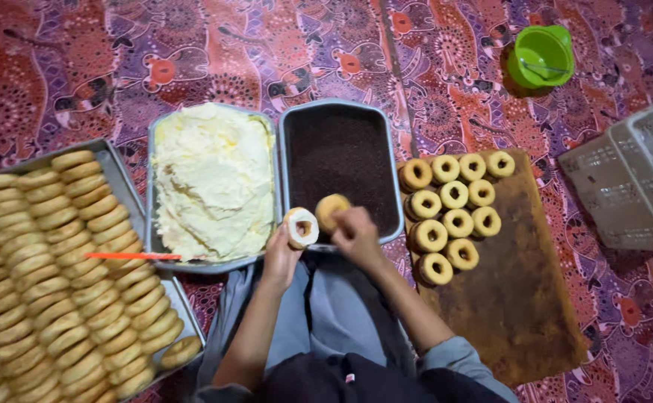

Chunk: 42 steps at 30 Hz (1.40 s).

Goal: The person sits on the floor and repeatedly picks up ring-shaped doughnuts from a tray, fills them with a white cream using a small orange spatula, and then rolls them in a dark granular topping before placing them on a wooden board.

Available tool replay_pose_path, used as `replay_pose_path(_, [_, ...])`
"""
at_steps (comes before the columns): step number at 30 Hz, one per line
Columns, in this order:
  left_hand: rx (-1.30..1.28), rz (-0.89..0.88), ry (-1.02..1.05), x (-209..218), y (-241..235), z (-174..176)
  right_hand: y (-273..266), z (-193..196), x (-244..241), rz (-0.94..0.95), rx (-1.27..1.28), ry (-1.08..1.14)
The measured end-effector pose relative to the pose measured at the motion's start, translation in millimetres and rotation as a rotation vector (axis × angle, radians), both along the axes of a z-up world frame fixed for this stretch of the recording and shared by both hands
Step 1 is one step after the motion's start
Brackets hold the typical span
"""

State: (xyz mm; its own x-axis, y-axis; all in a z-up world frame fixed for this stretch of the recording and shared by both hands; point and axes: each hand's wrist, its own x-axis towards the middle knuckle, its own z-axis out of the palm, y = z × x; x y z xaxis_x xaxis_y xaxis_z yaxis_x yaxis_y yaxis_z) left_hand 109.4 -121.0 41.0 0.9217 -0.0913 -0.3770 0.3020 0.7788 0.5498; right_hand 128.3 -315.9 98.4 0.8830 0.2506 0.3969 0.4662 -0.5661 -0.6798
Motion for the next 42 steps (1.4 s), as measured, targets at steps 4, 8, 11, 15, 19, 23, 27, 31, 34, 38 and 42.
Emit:
replay_pose_path(4, [1.259, -0.071, -0.394, 24.8, -39.0, 10.0, -47.3, -38.8, 12.9, -0.163, -0.184, 0.001])
replay_pose_path(8, [1.44, -0.05, -0.51, 45.4, -56.7, 19.6, -62.6, -50.9, 25.8, -0.593, 0.702, 0.583])
replay_pose_path(11, [1.191, -0.157, -0.122, 51.0, -63.5, 9.6, -58.2, -37.8, 23.5, -0.397, 1.459, 1.006])
replay_pose_path(15, [-0.082, -0.028, 0.199, 49.9, -66.6, -22.0, -32.9, 1.9, 6.2, -0.274, 0.561, 0.268])
replay_pose_path(19, [-0.172, -0.126, 0.042, 47.0, -70.9, -36.1, -12.0, 38.0, 0.9, -0.153, -0.009, -0.28])
replay_pose_path(23, [-0.02, -0.267, 0.087, 60.4, -75.1, -4.5, -20.5, 27.1, 14.0, -0.481, 1.014, 0.895])
replay_pose_path(27, [0.583, -0.506, 0.114, 47.1, -72.7, 47.2, -88.3, -24.5, 0.2, -0.314, 1.433, 0.904])
replay_pose_path(31, [1.295, 0.061, -0.58, -23.3, -13.2, 66.0, -206.8, -61.8, -50.6, -0.671, 1.566, 0.548])
replay_pose_path(34, [1.473, 0.247, -0.237, -95.0, 59.3, 47.1, -278.5, -76.8, -88.9, -0.885, 1.398, 0.122])
replay_pose_path(38, [2.001, 0.225, 0.053, -171.3, 156.8, -1.8, -319.3, -83.4, -104.7, -1.243, 1.399, 0.244])
replay_pose_path(42, [2.216, -0.311, 0.107, -208.8, 203.1, -48.9, -309.5, -81.1, -93.3, -1.491, 1.242, 0.498])
